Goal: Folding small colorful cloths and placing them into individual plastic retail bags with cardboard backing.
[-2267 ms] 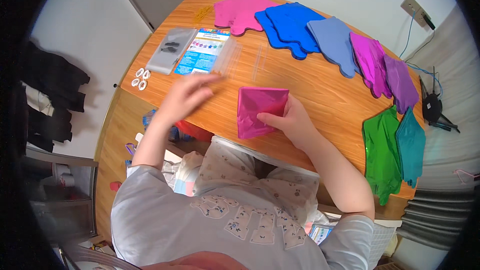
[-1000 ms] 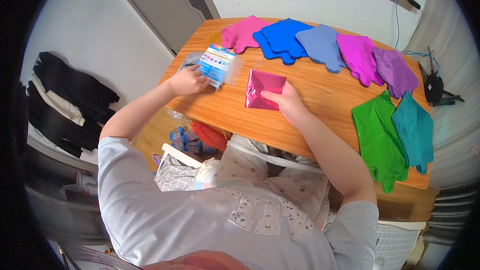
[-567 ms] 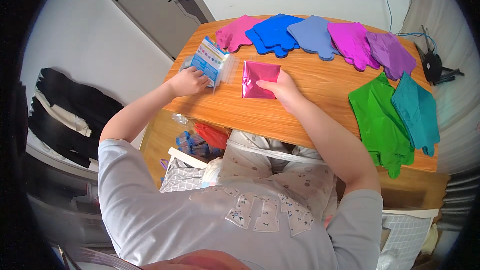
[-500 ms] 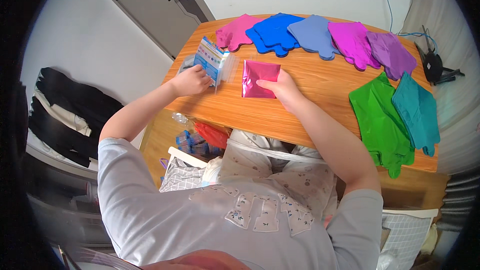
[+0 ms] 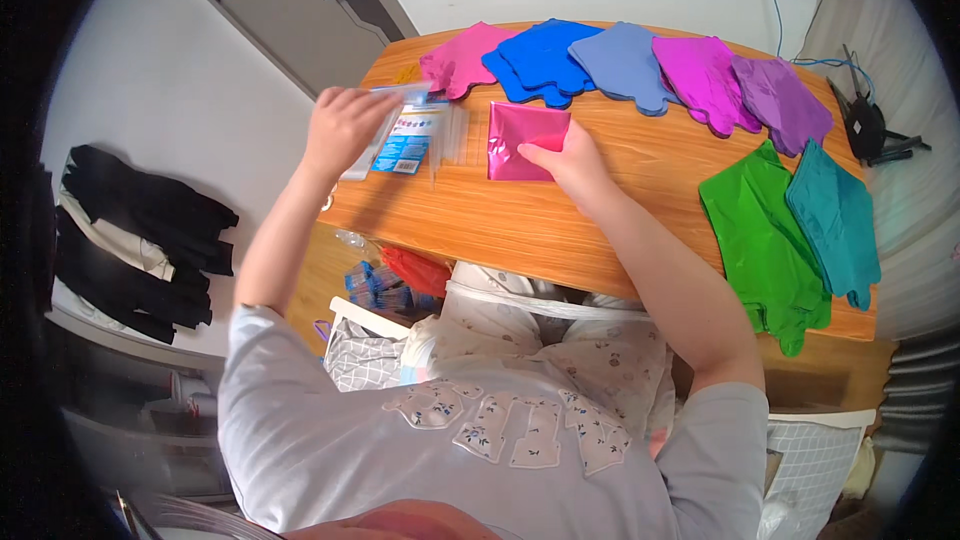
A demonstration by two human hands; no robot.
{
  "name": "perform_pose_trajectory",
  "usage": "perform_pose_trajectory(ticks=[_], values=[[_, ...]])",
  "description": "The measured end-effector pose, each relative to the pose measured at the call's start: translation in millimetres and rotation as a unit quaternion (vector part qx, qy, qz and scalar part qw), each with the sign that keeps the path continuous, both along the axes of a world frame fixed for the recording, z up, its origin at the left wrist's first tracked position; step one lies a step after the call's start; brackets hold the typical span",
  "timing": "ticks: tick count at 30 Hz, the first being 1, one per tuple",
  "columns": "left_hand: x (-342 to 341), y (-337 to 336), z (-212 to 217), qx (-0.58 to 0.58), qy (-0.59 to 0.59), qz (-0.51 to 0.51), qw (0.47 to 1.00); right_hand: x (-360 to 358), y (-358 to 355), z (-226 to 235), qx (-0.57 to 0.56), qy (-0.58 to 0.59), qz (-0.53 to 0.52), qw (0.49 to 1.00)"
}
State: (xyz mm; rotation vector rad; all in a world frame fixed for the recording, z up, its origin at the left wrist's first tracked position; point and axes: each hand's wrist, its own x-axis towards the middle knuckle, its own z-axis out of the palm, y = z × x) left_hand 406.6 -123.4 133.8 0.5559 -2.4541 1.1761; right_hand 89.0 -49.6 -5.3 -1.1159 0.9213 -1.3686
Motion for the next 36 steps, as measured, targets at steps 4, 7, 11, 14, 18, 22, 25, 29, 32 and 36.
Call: perform_pose_trajectory(ticks=[4,7,11,14,18,22,25,29,32,36], values=[[-39.0,20.4,-33.3,0.306,0.475,-0.049,0.824,0.1,4.9,8.1,-0.026,-0.001,-0.054,0.998],[-61.2,24.4,-77.6,0.49,0.639,-0.139,0.577,9.7,12.5,11.8,-0.057,0.006,-0.053,0.997],[-100.8,47.9,-100.7,0.663,0.67,-0.252,0.219,16.9,29.3,21.3,-0.048,0.033,-0.055,0.997],[-106.8,55.1,-98.8,0.732,0.613,-0.291,0.061,16.0,28.5,16.6,-0.072,0.04,-0.065,0.995],[-95.1,53.0,-106.7,0.804,0.513,-0.298,-0.046,14.7,29.8,22.9,-0.019,0.072,-0.051,0.996],[-84.1,44.2,-126.4,0.829,0.465,-0.311,-0.014,17.7,32.7,24.1,0.015,0.044,-0.031,0.998],[-82.6,46.5,-126.2,0.839,0.46,-0.292,0.004,19.0,35.4,25.2,0.023,0.045,-0.037,0.998],[-91.7,53.7,-122.9,0.836,0.461,-0.281,0.102,22.5,39.0,27.0,0.036,0.042,-0.04,0.998],[-98.6,59.2,-131.5,0.822,0.475,-0.261,0.177,23.5,41.4,26.6,0.044,0.05,-0.056,0.996],[-105.5,64.5,-136.8,0.799,0.502,-0.211,0.254,21.2,43.9,21.3,0.01,0.14,-0.075,0.987]])
